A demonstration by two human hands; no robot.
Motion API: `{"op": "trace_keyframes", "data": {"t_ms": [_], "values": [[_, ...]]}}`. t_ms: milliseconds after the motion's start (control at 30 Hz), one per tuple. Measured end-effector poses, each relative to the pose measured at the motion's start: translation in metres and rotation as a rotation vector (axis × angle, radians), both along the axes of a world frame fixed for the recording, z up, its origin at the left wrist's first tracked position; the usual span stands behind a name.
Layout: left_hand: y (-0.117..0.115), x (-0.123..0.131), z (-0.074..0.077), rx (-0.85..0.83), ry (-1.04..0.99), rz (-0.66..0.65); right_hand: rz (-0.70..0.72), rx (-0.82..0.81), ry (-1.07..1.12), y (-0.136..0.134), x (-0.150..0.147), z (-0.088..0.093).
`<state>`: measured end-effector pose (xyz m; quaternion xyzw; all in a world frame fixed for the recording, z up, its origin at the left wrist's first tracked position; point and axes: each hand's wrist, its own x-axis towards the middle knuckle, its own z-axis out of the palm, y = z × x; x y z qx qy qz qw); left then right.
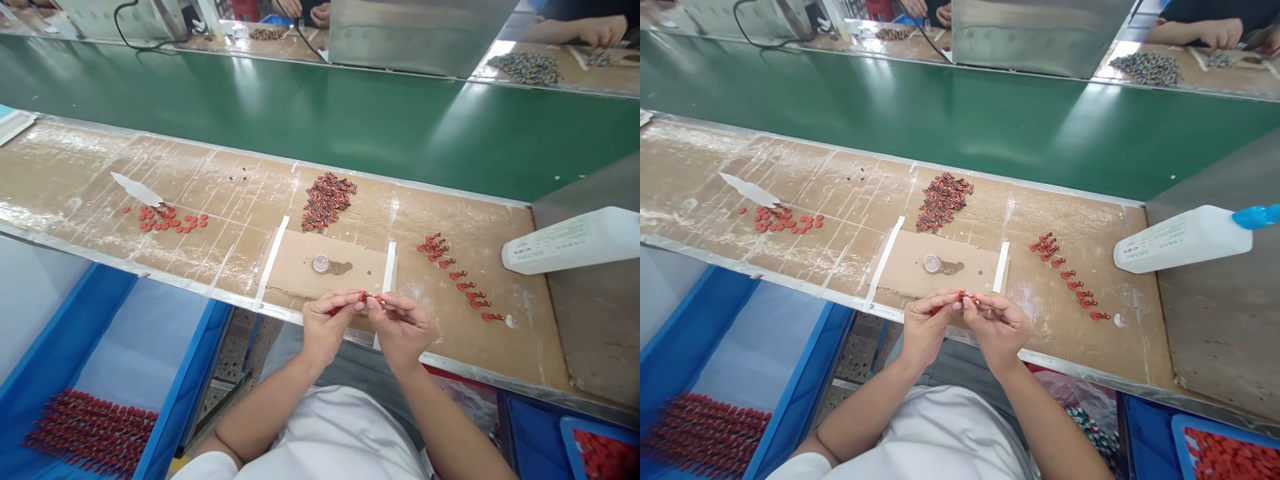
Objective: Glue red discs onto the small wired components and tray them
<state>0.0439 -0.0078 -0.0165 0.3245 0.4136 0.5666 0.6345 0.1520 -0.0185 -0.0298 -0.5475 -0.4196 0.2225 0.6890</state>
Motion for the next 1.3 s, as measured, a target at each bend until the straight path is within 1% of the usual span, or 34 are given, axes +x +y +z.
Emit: {"op": "trace_keyframes", "data": {"t_ms": [133,400,467,567,633,700,833,933,1033,1167,1300], "values": [[-0.001,0.003,0.000,0.029,-0.024,-0.035,0.011,0.058,-0.002,0.001,0.004,0.002],[-0.003,0.008,-0.002,0.049,-0.079,-0.029,0.056,0.039,0.118,-0.006,0.008,-0.005],[-0.004,0.008,-0.001,0.034,-0.090,-0.036,0.058,0.040,0.121,-0.007,0.009,-0.004],[-0.005,0.007,0.000,-0.046,-0.126,-0.059,0.023,0.034,0.083,-0.006,0.018,0.001],[-0.004,0.004,0.000,-0.118,-0.153,-0.069,-0.046,-0.010,0.013,-0.002,0.033,0.003],[-0.003,0.001,0.000,-0.171,-0.173,-0.070,-0.136,-0.084,-0.112,0.003,0.056,0.004],[0.000,-0.005,-0.002,-0.222,-0.193,-0.061,-0.281,-0.217,-0.521,0.013,0.112,-0.005],[0.001,-0.007,-0.003,-0.239,-0.200,-0.055,-0.292,-0.333,-0.777,0.019,0.144,-0.015],[0.001,-0.008,-0.004,-0.254,-0.215,-0.060,-0.292,-0.383,-0.918,0.023,0.157,-0.024],[0.003,-0.012,-0.004,-0.291,-0.247,-0.093,-0.306,-0.409,-0.970,0.027,0.159,-0.033],[0.005,-0.016,-0.001,-0.342,-0.282,-0.135,-0.322,-0.421,-1.020,0.027,0.159,-0.036]]}}
